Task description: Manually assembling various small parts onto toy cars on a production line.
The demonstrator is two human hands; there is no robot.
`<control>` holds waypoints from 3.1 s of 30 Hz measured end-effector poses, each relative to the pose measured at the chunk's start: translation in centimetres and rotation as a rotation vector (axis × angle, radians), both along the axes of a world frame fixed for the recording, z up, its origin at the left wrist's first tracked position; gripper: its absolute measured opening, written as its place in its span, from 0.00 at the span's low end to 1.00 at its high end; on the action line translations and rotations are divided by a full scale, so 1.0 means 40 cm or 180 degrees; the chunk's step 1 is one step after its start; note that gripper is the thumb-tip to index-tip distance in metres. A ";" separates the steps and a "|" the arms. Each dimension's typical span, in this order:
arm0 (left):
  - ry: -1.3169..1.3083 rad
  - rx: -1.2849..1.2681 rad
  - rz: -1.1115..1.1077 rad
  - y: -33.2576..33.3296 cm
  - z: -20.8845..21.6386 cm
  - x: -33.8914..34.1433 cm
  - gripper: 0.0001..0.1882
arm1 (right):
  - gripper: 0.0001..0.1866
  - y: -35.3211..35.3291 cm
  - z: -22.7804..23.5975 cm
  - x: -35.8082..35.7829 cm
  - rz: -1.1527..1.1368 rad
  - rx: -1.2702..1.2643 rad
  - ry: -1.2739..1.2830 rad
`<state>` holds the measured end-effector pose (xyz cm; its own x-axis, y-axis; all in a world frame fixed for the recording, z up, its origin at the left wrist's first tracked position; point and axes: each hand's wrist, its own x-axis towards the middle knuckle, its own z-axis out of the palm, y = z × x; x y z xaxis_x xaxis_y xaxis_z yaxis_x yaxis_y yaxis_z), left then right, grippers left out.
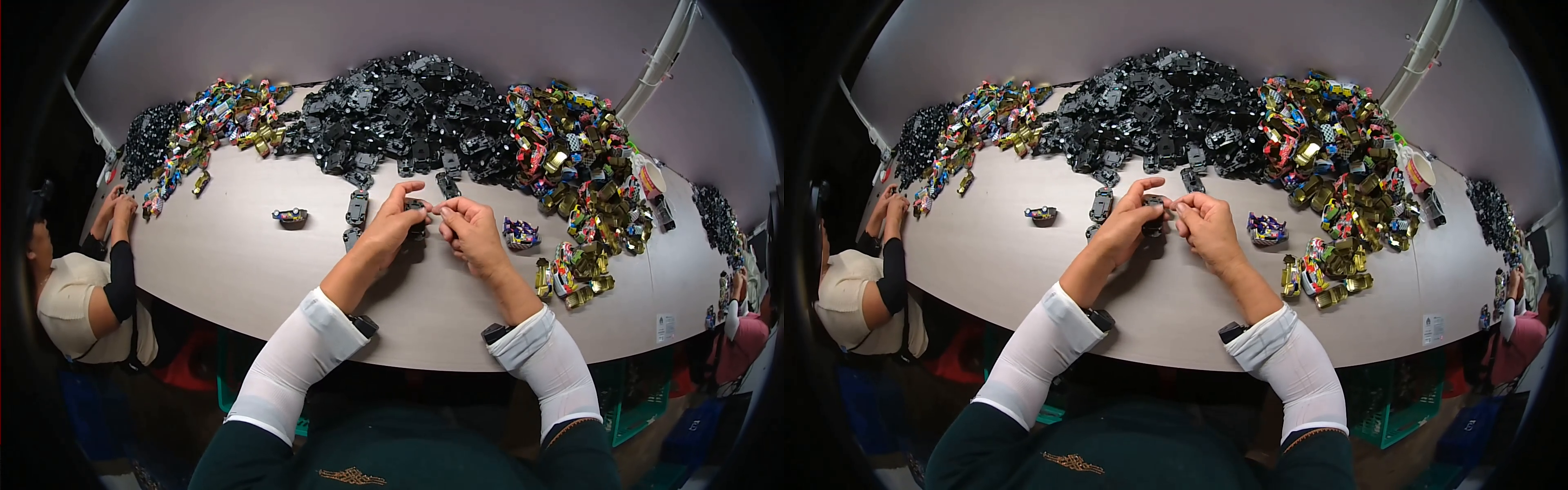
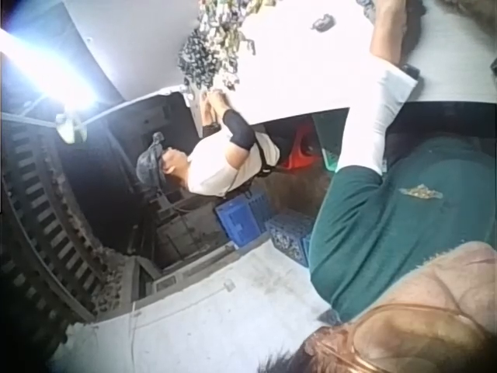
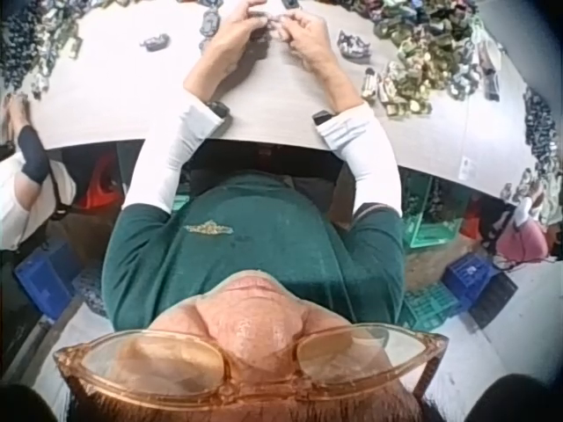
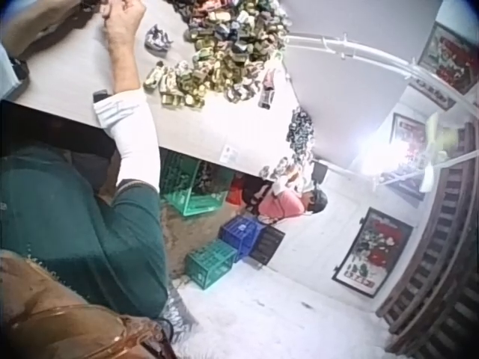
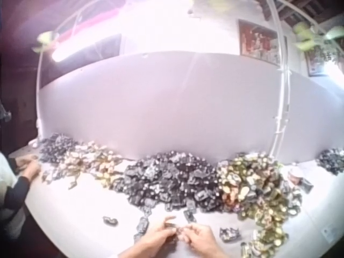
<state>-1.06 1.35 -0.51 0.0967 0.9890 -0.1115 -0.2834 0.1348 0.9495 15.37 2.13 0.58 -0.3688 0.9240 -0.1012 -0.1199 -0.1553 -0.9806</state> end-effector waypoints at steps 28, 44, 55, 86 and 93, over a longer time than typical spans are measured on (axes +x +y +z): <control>0.0231 0.0028 -0.0379 -0.010 -0.007 -0.005 0.08 | 0.12 0.000 0.011 0.013 0.0224 -0.1039 0.0849; 0.0289 0.0109 -0.0321 -0.015 -0.004 -0.004 0.11 | 0.12 0.004 0.004 0.017 0.0263 -0.0866 0.0659; 0.0461 0.0064 -0.0276 -0.020 0.010 -0.002 0.13 | 0.10 -0.002 0.016 0.010 0.0284 -0.0502 0.0105; 0.4922 0.1104 0.1218 -0.031 0.093 -0.172 0.12 | 0.11 0.056 0.073 0.118 -0.1321 0.1775 -0.2775; 0.5199 0.0988 0.0691 0.004 0.063 -0.151 0.18 | 0.33 0.024 0.157 0.226 -0.0326 0.1528 -0.4321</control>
<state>-7.11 1.53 2.00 -0.0477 0.9699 0.2386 0.9737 -0.0082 0.2278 24.42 3.09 6.87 -0.1733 0.9848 0.0089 0.9396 0.1680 -0.2983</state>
